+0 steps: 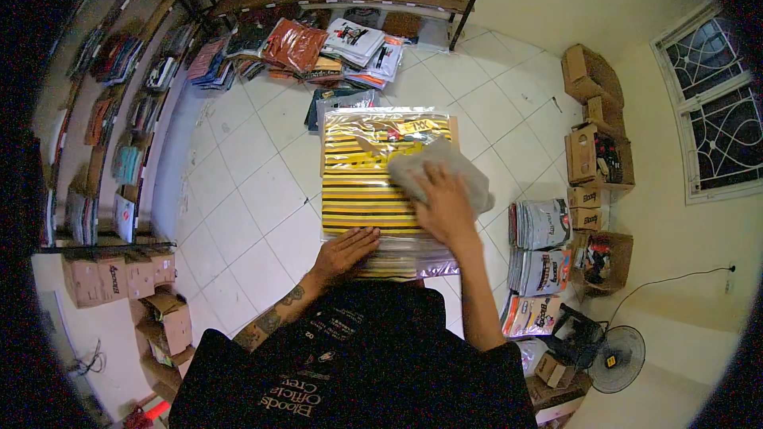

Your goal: The recorder picks up plastic-packaged shirts and wipes them down with a cleaning cloth in a warehouse.

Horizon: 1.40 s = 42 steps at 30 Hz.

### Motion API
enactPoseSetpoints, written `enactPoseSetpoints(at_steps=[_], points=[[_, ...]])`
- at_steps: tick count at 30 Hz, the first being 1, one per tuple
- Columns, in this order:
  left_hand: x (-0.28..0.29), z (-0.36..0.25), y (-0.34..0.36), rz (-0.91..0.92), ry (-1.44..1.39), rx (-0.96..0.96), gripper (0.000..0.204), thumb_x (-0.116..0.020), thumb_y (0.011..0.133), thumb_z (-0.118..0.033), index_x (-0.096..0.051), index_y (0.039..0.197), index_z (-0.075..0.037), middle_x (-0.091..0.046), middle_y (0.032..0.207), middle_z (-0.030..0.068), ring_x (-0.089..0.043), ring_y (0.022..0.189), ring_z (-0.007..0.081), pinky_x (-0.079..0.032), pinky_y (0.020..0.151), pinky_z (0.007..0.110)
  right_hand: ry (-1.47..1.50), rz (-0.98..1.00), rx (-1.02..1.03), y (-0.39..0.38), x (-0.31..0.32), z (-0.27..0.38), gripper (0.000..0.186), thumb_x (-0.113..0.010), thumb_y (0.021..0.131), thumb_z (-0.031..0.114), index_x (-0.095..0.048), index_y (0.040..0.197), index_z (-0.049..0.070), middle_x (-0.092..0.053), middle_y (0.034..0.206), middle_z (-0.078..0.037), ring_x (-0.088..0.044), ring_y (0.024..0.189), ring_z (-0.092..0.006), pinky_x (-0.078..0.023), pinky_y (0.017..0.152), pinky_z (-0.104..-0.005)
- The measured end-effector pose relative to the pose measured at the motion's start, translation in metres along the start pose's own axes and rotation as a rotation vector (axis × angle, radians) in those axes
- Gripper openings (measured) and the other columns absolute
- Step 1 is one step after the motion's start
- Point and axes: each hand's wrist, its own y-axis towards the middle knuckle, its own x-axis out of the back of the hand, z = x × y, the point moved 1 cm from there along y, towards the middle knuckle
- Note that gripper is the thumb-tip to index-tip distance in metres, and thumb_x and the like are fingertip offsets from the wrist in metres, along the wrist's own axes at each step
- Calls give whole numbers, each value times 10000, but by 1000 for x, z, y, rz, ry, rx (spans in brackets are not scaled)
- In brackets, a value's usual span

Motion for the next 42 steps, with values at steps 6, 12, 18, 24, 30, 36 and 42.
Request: enactPoseSetpoints(at_steps=[6,12,18,24,30,36,42], points=[[-39,28,-40,-87,12,-360,347,-620,919,-112,-661,1256,-39,-646,1334,119,-607,1258,270,-468,1110,406,-76,18,376,40,-54,92,835,-699,736,240,-439,1525,322,-327,1633,-103,-294,1501,-355,-205,1205,-619],[-32,28,-31,68,-265,101,364,-725,879,-204,-685,1215,-71,-703,1188,98,-645,1167,299,-481,1039,453,53,105,573,23,-57,98,829,-727,691,235,-504,1478,365,-344,1638,-6,-278,1528,-263,-133,1245,-598],[-27,24,-25,93,-457,216,322,-731,869,-185,-701,1172,-80,-707,1204,56,-657,1160,292,-491,1045,431,5,85,373,-20,-21,55,840,-709,684,229,-503,1484,377,-367,1630,12,-297,1522,-256,-149,1224,-636],[-16,19,-12,60,29,-264,350,-700,893,-160,-683,1236,-98,-650,1369,31,-603,1285,187,-471,1113,347,-114,2,107,-45,-13,22,896,-703,685,199,-445,1525,376,-250,1676,-71,-207,1544,-348,-137,1217,-650],[-17,18,-14,22,11,-226,315,-687,904,-160,-695,1213,-101,-645,1378,23,-590,1298,167,-454,1130,341,-184,-219,-125,-8,-26,43,784,-649,769,232,-463,1524,334,-285,1653,-135,-263,1493,-448,-121,1178,-698],[-31,35,-31,-39,-23,-270,322,-722,848,-187,-718,1161,-112,-709,1214,87,-673,1142,262,-533,1002,382,-112,-112,109,37,-60,95,816,-684,746,260,-451,1522,355,-308,1648,-99,-272,1510,-378,-112,1188,-691],[-30,24,-31,7,-48,-16,262,-723,828,-169,-721,1078,-93,-713,1005,121,-691,972,305,-548,863,444,34,40,461,15,-61,106,805,-702,718,247,-492,1487,360,-329,1648,6,-256,1538,-260,-87,1231,-645]])
